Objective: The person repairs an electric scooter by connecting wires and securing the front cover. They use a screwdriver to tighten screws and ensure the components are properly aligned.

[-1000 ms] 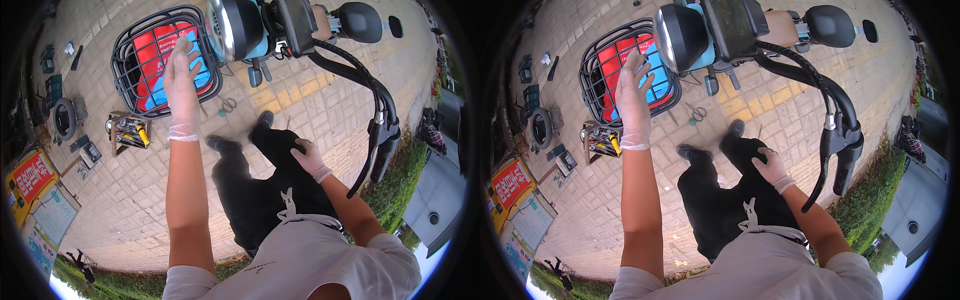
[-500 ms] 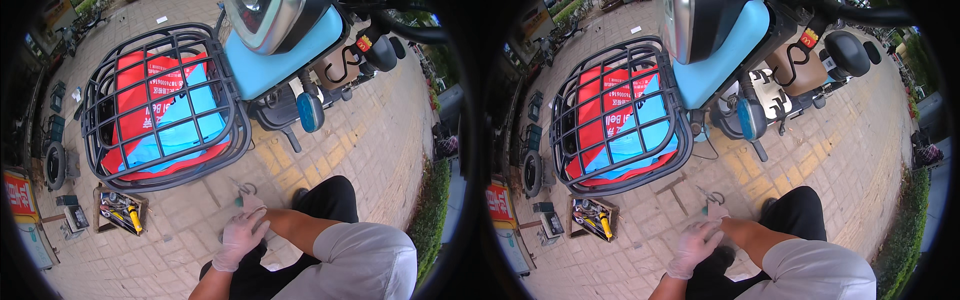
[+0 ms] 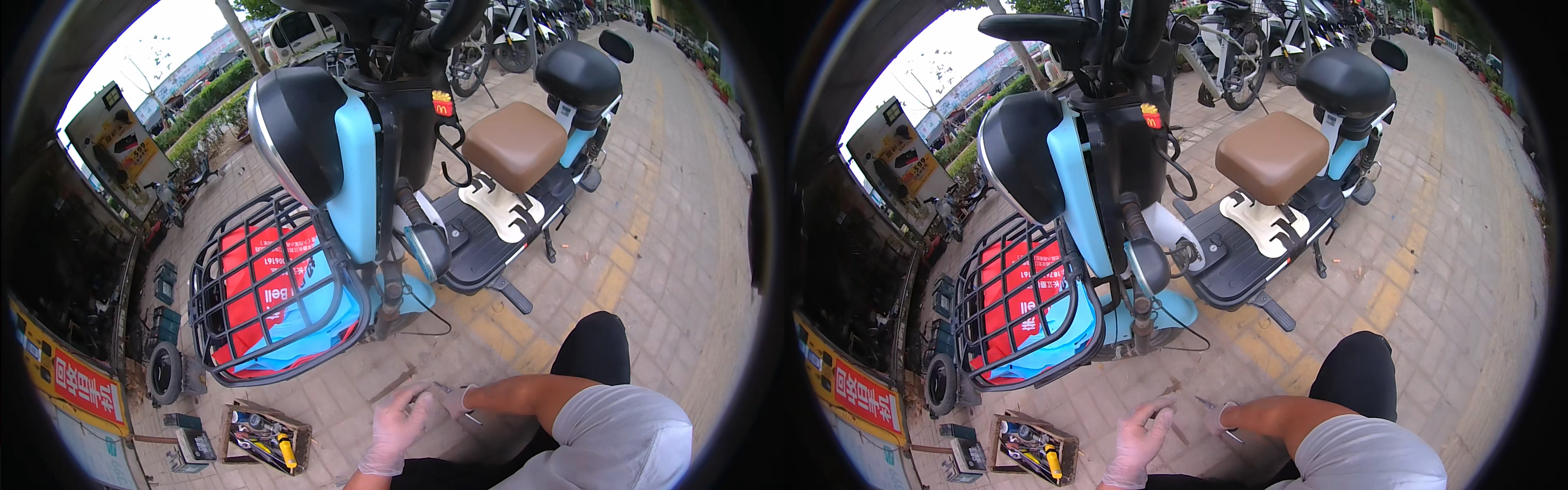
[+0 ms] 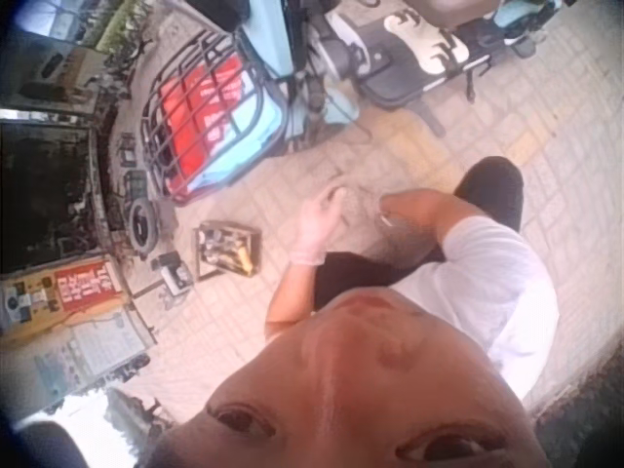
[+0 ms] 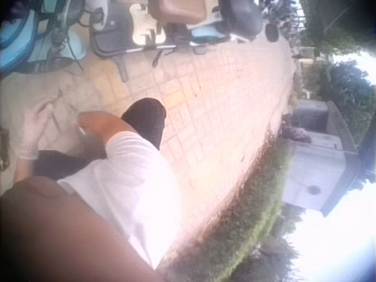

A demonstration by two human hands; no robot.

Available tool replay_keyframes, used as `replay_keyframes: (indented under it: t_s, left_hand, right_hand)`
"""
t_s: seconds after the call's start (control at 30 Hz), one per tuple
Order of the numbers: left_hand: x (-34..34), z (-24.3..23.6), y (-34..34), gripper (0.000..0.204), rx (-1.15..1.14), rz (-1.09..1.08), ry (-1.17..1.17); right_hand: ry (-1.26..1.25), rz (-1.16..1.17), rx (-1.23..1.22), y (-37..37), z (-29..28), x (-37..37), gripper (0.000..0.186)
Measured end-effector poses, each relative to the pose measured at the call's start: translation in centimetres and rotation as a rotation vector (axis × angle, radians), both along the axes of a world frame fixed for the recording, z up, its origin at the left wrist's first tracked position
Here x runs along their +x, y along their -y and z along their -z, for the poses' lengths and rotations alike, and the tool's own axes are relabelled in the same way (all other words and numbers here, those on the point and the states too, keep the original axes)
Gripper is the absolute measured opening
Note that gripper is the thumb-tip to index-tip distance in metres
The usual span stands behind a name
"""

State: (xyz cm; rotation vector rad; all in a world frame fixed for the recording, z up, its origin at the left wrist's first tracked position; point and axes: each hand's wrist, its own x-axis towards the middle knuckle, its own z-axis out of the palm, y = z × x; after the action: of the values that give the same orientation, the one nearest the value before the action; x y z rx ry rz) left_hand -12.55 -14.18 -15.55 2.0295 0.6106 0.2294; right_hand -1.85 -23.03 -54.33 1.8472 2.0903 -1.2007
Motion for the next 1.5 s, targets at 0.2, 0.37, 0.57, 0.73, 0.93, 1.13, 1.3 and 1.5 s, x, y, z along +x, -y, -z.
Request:
replay_keyframes:
  t_s: [0.2, 0.37, 0.57, 0.73, 0.93, 1.13, 1.3, 1.5]
  left_hand:
    - [2.1, -5.7, 0.6, 0.037, 0.168, 0.05, 0.549]
    - [6.3, -16.0, -4.9, 0.067, 0.054, -0.184, 1.021]
    - [14.8, -22.4, -8.3, 0.107, -0.006, -0.231, 0.928]
    - [16.5, -22.1, -8.7, 0.091, -0.118, -0.238, 0.862]
    - [17.8, -22.5, -10.7, 0.11, -0.213, -0.184, 0.914]
    - [17.8, -23.2, -10.5, 0.081, -0.327, -0.172, 0.86]
    - [17.6, -23.7, -10.6, 0.108, -0.324, -0.133, 0.827]
    - [16.9, -23.8, -10.7, 0.12, -0.299, -0.115, 0.847]
  right_hand:
    - [-0.318, 0.189, -0.408, -1.6, -25.9, 16.2, 0.058]
    - [-0.911, 0.564, 0.245, 8.2, -49.2, 20.9, 0.052]
    - [-1.409, 1.038, 1.527, 6.2, -56.0, 24.7, 0.029]
    - [-1.462, 1.126, 1.709, -0.3, -55.3, 26.8, 0.046]
    - [-1.555, 0.991, 1.606, -3.3, -55.4, 24.6, 0.047]
    - [-1.568, 0.969, 1.591, -3.4, -55.8, 24.4, 0.048]
    - [-1.581, 0.976, 1.591, -3.4, -55.6, 24.1, 0.042]
    - [-1.581, 1.07, 1.552, -3.7, -54.1, 24.5, 0.031]
